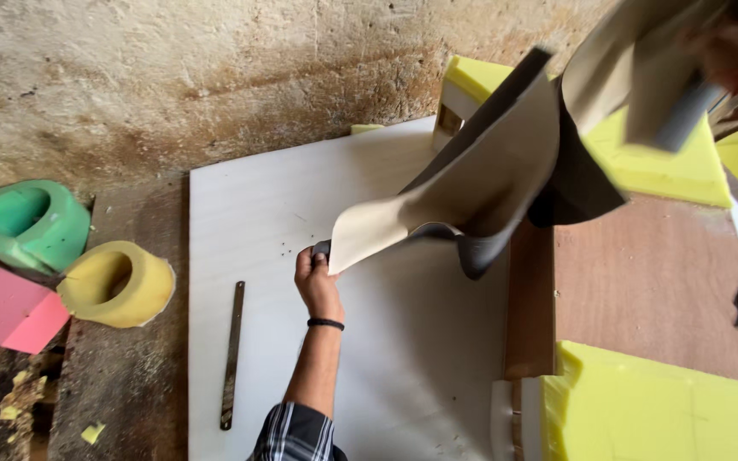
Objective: The person trims excess foam from a wooden chair frame with shears, fits foam pieces onto the frame, and staples foam and white backing in place using a pneumatic nailer. They then lay beige and gray fabric over the padded frame, pull and pleat the fabric across the seat, and staple it to secure the upholstery.
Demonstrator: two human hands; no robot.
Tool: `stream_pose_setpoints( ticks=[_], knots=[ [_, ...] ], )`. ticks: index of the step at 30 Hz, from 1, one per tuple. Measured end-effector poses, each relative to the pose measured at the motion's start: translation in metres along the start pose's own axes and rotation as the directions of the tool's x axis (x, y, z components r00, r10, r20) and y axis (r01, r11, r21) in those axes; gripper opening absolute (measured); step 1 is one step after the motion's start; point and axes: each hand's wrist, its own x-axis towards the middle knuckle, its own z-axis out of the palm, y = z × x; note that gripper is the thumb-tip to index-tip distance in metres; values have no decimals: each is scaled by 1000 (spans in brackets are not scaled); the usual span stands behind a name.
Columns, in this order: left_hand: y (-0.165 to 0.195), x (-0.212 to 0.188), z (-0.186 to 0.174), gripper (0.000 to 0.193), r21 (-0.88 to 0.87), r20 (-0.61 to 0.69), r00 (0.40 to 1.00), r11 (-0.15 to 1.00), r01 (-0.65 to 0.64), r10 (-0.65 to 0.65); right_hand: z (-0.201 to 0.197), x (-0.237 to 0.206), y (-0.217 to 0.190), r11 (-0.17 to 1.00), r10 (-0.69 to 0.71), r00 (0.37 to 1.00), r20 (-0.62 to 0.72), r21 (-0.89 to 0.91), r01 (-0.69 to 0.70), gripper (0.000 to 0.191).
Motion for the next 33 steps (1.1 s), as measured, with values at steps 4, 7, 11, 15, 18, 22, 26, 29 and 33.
stream_pose_setpoints(
  ticks=[4, 7, 11, 15, 18, 22, 26, 29, 33],
  knots=[
    [18, -23, -30, 19, -80, -102, 995, 996, -26, 18, 57, -36, 38, 997, -57, 983, 175, -32, 63, 98],
    [47, -49, -52, 18, -90, -131, 978, 980, -177, 165, 75, -69, 61, 995, -64, 982, 176, -61, 75, 105],
    [85, -91, -63, 20, 107, 124, 901, 897, -428, 415, 74, -109, 24, 893, 226, 775, 590, -444, 77, 74],
    [112, -140, -33, 21, 152, 384, 849, 882, -446, 364, 76, -207, -82, 432, -833, 552, 43, 675, 598, 65],
    [141, -187, -18, 22, 210, 555, 711, 754, -622, 432, 63, -262, -147, 376, -905, 402, 139, 704, 602, 84],
    [182, -255, -24, 21, 318, 562, 694, 657, -683, 449, 30, -295, -182, 331, -933, 320, 164, 739, 587, 44],
    [214, -318, -54, 21, 347, 439, 727, 647, -679, 527, -9, -325, -191, 563, -823, 253, 509, 669, 486, 64],
    [227, -355, -74, 19, 443, 234, 743, 612, -655, 627, -33, -358, -205, 370, -925, 135, 355, 762, 532, 57],
    [247, -384, -111, 16, 515, 201, 636, 471, -716, 745, -52, -395, -221, 653, -700, 157, 697, 536, 534, 74]
  ],
)
